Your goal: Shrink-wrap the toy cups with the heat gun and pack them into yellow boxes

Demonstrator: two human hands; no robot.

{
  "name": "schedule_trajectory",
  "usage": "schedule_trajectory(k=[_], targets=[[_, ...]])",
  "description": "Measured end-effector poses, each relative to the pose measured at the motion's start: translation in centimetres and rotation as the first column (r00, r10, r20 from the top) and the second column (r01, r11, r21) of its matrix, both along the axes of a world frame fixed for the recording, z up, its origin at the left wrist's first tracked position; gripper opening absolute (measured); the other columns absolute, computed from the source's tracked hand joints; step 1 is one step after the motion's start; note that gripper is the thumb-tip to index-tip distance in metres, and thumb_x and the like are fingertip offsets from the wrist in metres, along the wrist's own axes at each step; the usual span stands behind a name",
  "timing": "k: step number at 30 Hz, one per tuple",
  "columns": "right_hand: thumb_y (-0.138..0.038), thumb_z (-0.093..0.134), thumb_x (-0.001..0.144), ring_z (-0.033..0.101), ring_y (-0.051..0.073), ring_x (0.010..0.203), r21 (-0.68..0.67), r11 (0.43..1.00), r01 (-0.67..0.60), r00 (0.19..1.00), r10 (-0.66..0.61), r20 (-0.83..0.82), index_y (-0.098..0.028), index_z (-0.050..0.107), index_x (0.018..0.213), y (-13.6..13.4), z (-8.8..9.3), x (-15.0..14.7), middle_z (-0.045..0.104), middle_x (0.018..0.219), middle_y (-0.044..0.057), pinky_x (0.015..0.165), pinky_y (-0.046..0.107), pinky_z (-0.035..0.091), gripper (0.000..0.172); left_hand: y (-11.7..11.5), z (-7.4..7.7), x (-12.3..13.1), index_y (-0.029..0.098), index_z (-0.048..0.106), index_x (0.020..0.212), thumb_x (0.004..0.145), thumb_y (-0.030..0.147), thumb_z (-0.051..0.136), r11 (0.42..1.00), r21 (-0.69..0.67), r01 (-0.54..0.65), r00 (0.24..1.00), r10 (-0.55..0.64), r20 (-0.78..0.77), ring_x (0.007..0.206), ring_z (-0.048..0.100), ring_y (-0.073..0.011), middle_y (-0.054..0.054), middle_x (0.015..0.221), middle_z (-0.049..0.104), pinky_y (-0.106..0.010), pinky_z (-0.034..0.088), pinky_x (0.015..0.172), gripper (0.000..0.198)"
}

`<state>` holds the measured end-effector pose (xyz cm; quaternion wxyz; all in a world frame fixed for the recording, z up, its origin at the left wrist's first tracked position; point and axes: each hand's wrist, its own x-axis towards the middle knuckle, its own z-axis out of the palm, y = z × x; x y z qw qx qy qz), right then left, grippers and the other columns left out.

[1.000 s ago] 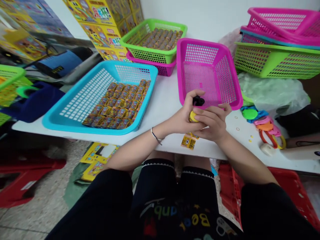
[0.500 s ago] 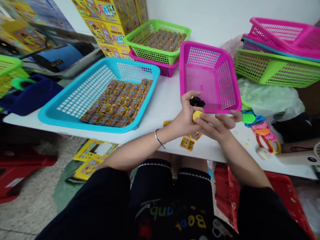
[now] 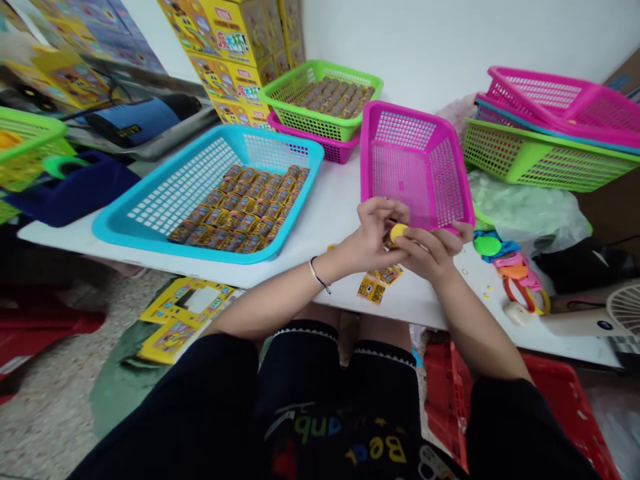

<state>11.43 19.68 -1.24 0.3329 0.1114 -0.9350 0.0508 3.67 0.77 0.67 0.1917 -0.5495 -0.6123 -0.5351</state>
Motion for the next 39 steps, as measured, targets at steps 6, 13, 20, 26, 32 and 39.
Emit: schedule_trajectory(k=[6,13,20,26,32,39], targets=[[-0.077,0.077,0.067,0.054,0.03,0.1,-0.085,0.991,0.104,0.97,-0.121,-0.213,-0.034,0.074,0.085,0.7,1.5,-0.6,0.073,0.093,0.006,0.111,0.062,0.033,0.047,-2.3,4.1,1.7,0.02,0.054,0.119,0.099,0.037,0.068,0.986,-0.036,-0.16,0.986,0.158,-0.057,0.095,0.07,-0.0143,-0.006,0.106,0.07,-0.028,0.058,0.087,0.029],[-0.05,0.056,0.091,0.058,0.032,0.122,-0.294,0.938,0.185,0.964,-0.232,-0.132,-0.025,0.074,0.117,1.7,3.8,-2.0,0.067,0.124,0.013,0.107,0.055,0.043,0.04,-11.6,11.6,-5.3,0.018,0.075,0.098,0.089,0.029,0.073,0.709,-0.522,-0.475,0.836,0.549,-0.015,0.082,0.069,-0.0161,-0.003,0.089,0.077,-0.027,0.053,0.08,0.015],[-0.037,0.057,0.085,0.07,0.024,0.085,-0.453,0.868,0.204,0.978,-0.164,0.125,-0.017,0.075,0.104,3.6,3.0,-3.7,0.076,0.096,0.012,0.089,0.043,0.057,0.033,-14.4,9.0,-20.0,0.016,0.075,0.077,0.082,0.017,0.065,0.311,-0.803,-0.509,0.646,0.754,-0.117,0.074,0.063,-0.0151,-0.003,0.072,0.074,-0.025,0.049,0.083,0.012],[-0.043,0.059,0.085,0.073,0.023,0.077,-0.521,0.797,0.307,0.942,-0.177,0.284,-0.018,0.077,0.102,2.6,4.5,-4.1,0.078,0.088,0.01,0.081,0.039,0.059,0.035,-14.6,6.2,-22.7,0.015,0.081,0.091,0.084,0.024,0.069,0.239,-0.877,-0.418,0.638,0.764,-0.096,0.081,0.063,-0.0168,-0.001,0.075,0.075,-0.024,0.047,0.086,0.017],[-0.06,0.072,0.079,0.075,0.024,0.087,-0.47,0.816,0.337,0.888,-0.109,0.447,-0.02,0.077,0.109,1.9,4.7,-4.7,0.08,0.103,0.009,0.084,0.038,0.058,0.05,-14.0,4.9,-23.0,0.012,0.078,0.114,0.089,0.024,0.066,0.179,-0.898,-0.403,0.619,0.776,-0.123,0.099,0.065,-0.0218,-0.008,0.1,0.076,-0.028,0.047,0.094,0.03],[-0.058,0.072,0.081,0.073,0.022,0.081,-0.286,0.909,0.302,0.584,0.06,0.81,-0.021,0.08,0.092,1.4,6.4,-7.6,0.079,0.086,0.003,0.074,0.03,0.054,0.04,-12.1,6.4,-20.6,0.006,0.068,0.127,0.096,0.028,0.056,0.038,-0.894,-0.447,0.563,0.788,-0.249,0.116,0.064,-0.0353,-0.024,0.122,0.071,-0.047,0.048,0.102,0.04]])
